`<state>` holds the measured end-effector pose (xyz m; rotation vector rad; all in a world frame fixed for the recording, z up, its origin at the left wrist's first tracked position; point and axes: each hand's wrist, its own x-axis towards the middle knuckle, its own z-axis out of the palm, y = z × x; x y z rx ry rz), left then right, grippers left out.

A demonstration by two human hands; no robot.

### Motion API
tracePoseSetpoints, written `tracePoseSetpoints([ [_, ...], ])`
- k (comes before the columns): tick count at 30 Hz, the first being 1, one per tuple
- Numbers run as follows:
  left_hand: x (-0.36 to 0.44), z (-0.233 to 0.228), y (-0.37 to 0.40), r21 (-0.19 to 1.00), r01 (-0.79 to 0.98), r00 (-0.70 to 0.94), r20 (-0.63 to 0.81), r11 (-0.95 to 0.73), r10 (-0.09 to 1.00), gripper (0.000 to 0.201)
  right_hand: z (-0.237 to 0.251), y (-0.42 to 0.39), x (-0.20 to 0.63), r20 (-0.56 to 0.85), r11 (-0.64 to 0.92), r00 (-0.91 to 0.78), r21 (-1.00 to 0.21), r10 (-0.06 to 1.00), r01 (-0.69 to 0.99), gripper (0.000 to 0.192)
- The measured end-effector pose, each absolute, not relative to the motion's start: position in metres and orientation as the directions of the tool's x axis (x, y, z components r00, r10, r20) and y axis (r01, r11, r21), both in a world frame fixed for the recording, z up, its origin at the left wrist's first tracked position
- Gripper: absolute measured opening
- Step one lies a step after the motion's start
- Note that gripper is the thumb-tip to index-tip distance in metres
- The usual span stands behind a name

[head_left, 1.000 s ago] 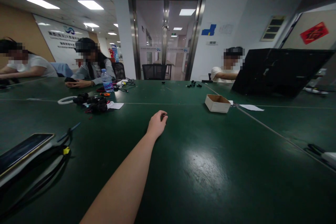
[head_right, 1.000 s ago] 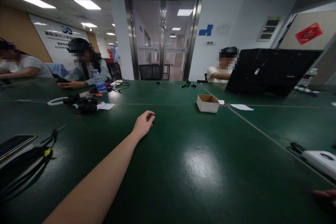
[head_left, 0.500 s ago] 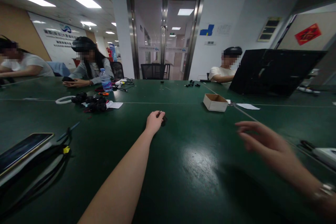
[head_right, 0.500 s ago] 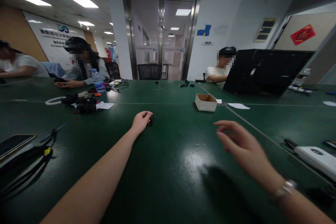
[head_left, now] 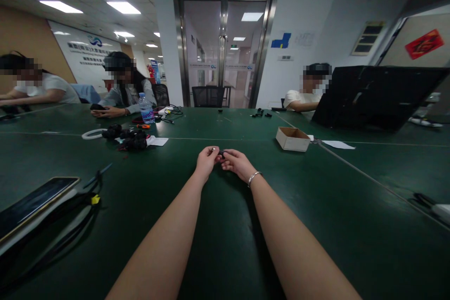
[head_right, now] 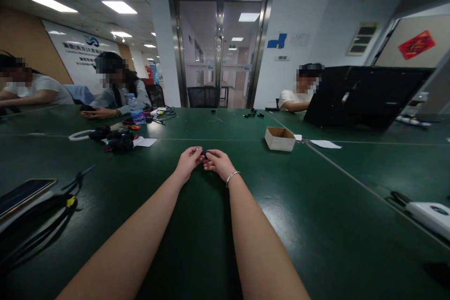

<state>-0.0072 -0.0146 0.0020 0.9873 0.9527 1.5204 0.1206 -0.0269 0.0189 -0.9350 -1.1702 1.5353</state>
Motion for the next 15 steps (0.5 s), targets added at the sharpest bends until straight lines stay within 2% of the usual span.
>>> tracePoseSetpoints([
  [2,-0.008,0.0016,-0.0147,0.941,-0.304,-0.099,0.126,-0.151,0.987,0.025,0.015,-0.0247,0.1262,-0.002,-0.077,-0.253,-0.954,0.968,-0.29,0.014],
  [5,-0.0099,-0.0005,-0.0123,0.958,-0.239,-0.156,0.123,-0.158,0.98,0.027,0.0101,-0.0223,0.1319,0.04,-0.064,-0.27,-0.928,0.962,-0.367,0.02],
  [9,-0.0111,-0.002,-0.0072,0.98,-0.155,-0.205,0.094,-0.127,0.974,0.025,0.008,-0.0202,0.1316,0.053,-0.054,-0.254,-0.917,0.966,-0.396,0.025],
  [15,-0.0082,0.0029,-0.0102,0.978,-0.188,-0.159,0.062,-0.092,0.985,0.013,0.009,-0.0176,0.1322,0.063,-0.053,-0.268,-0.913,0.961,-0.404,0.024],
])
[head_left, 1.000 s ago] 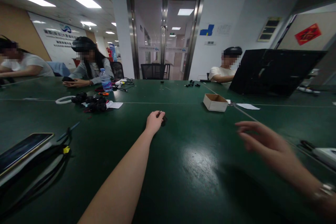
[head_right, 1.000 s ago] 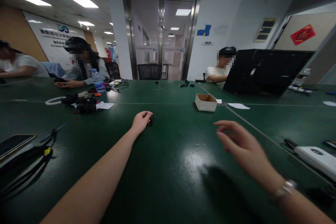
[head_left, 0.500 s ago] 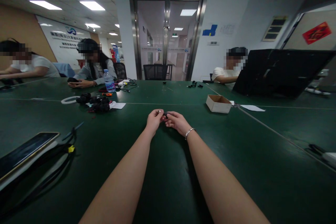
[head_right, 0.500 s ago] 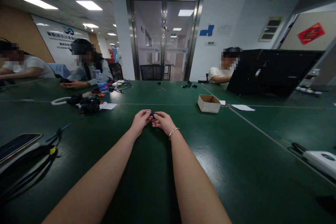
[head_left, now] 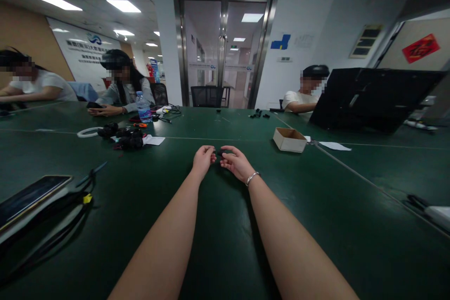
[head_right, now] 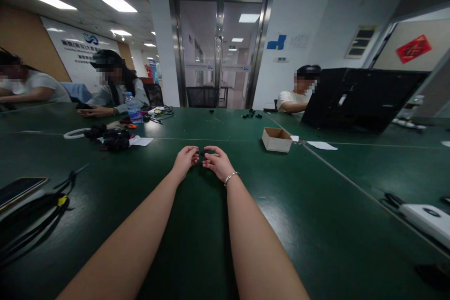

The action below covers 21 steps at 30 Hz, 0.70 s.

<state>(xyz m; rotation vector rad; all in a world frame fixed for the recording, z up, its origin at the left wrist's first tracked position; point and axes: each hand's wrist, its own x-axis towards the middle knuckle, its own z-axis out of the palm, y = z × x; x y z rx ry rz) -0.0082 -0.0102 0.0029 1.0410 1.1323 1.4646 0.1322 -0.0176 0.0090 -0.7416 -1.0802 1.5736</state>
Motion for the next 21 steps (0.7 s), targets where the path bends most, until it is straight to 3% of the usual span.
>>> tracePoseSetpoints([
  [6,-0.0044,0.0116,-0.0179,0.982,-0.183,-0.085,0.037,-0.052,0.996,0.011,0.0091,-0.0135,0.1362,0.049,-0.045,-0.217,-0.912,0.975,-0.407,0.013],
  [21,-0.0071,0.0064,-0.0147,0.981,-0.002,-0.078,0.195,-0.196,0.978,0.02,0.008,-0.0122,0.1368,0.067,-0.008,-0.163,-0.907,0.984,-0.421,0.019],
])
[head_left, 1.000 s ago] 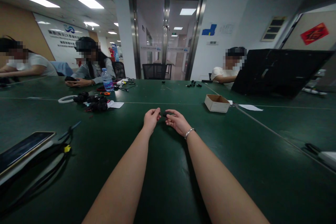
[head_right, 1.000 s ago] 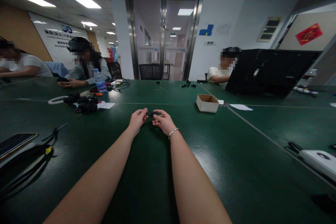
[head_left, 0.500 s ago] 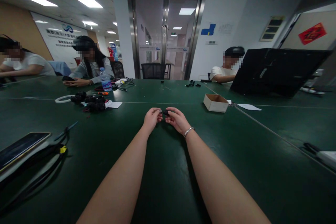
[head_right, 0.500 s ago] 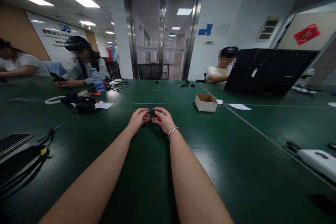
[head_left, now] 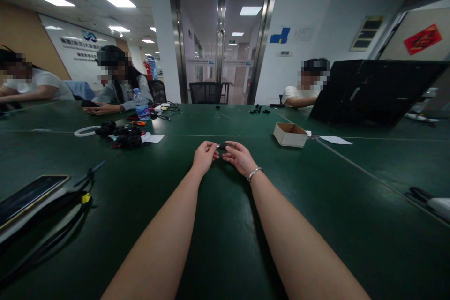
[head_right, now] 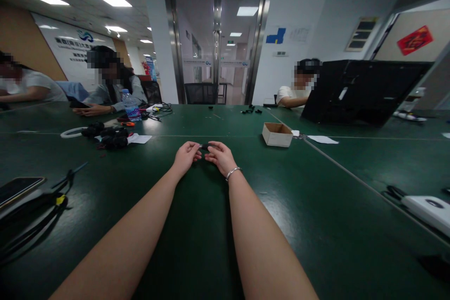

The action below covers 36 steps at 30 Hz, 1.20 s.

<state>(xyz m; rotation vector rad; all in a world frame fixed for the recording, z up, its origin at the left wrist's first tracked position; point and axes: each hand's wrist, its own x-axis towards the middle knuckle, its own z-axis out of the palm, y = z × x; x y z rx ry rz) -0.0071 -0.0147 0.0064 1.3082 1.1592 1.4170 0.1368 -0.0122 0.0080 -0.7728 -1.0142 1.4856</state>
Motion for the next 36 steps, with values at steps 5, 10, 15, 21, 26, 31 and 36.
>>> tracePoseSetpoints([
  [5,-0.009,0.005,-0.014,0.978,0.049,-0.108,0.206,-0.202,0.973,0.029,0.007,-0.012,0.138,0.084,-0.004,-0.197,-0.911,0.977,-0.412,0.02],
  [10,-0.011,0.0,-0.011,0.964,0.146,-0.122,0.241,-0.223,0.963,0.036,0.007,-0.013,0.139,0.089,-0.006,-0.209,-0.909,0.974,-0.416,0.021],
  [15,-0.013,-0.001,-0.009,0.935,0.311,-0.109,0.214,-0.171,0.971,0.044,0.009,-0.014,0.139,0.081,-0.02,-0.224,-0.91,0.971,-0.415,0.022],
  [21,-0.015,0.005,-0.013,0.892,0.415,-0.078,0.229,-0.178,0.97,0.052,0.011,-0.015,0.143,0.071,-0.056,-0.293,-0.913,0.953,-0.403,0.022],
  [26,-0.018,0.002,-0.008,0.915,0.37,-0.061,0.196,-0.16,0.979,0.052,0.011,-0.016,0.145,0.082,-0.068,-0.333,-0.907,0.939,-0.415,0.026],
  [31,-0.018,0.001,-0.01,0.915,0.348,-0.061,0.237,-0.202,0.97,0.051,0.009,-0.014,0.146,0.067,-0.084,-0.341,-0.908,0.938,-0.411,0.027],
  [36,-0.018,0.003,-0.012,0.91,0.354,-0.053,0.251,-0.217,0.966,0.05,0.009,-0.012,0.146,0.044,-0.099,-0.341,-0.915,0.939,-0.391,0.022],
])
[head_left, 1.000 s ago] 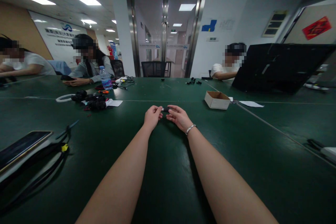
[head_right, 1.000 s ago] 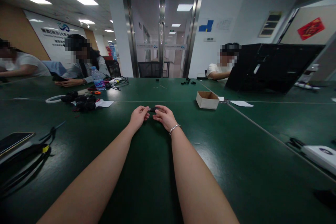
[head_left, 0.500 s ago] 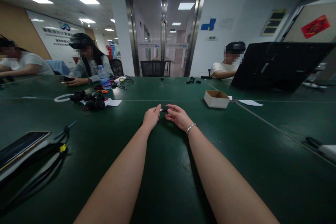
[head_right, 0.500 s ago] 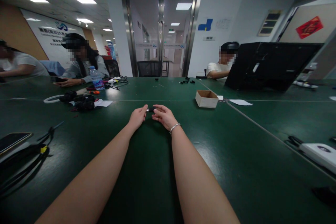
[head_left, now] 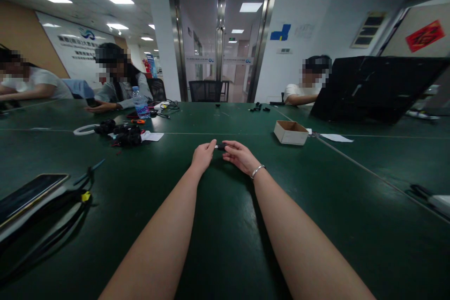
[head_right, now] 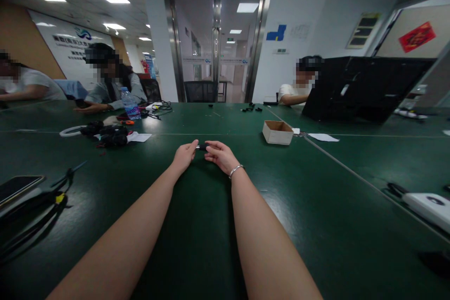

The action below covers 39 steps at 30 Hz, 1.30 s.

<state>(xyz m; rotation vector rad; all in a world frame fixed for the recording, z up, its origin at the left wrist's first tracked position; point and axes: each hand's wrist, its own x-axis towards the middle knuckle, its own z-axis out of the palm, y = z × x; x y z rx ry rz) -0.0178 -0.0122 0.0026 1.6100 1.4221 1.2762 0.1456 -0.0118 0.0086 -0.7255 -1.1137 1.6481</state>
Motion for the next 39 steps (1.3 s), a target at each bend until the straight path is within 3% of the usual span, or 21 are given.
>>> tracePoseSetpoints([
  [4,-0.02,-0.001,-0.005,0.922,0.34,-0.017,0.206,-0.188,0.978,0.051,0.009,-0.012,0.146,0.045,-0.102,-0.351,-0.916,0.935,-0.388,0.017],
  [14,-0.021,0.006,-0.006,0.963,0.254,0.001,0.089,-0.086,0.996,0.046,0.009,-0.014,0.147,0.09,-0.08,-0.391,-0.914,0.916,-0.397,0.028],
  [20,-0.018,0.005,-0.013,0.939,0.27,-0.023,0.23,-0.215,0.973,0.049,0.011,-0.014,0.143,0.026,-0.102,-0.305,-0.912,0.952,-0.397,0.012],
  [26,-0.015,0.004,-0.014,0.955,0.193,-0.015,0.232,-0.225,0.973,0.04,0.014,-0.016,0.141,-0.011,-0.118,-0.253,-0.903,0.967,-0.413,0.001],
  [31,-0.014,0.004,-0.017,0.952,0.19,0.006,0.242,-0.239,0.97,0.037,0.016,-0.017,0.14,-0.029,-0.123,-0.23,-0.905,0.973,-0.408,0.012],
  [39,-0.012,0.009,-0.018,0.909,0.095,-0.009,0.407,-0.405,0.913,0.022,0.017,-0.017,0.14,-0.029,-0.114,-0.206,-0.904,0.978,-0.413,0.019],
])
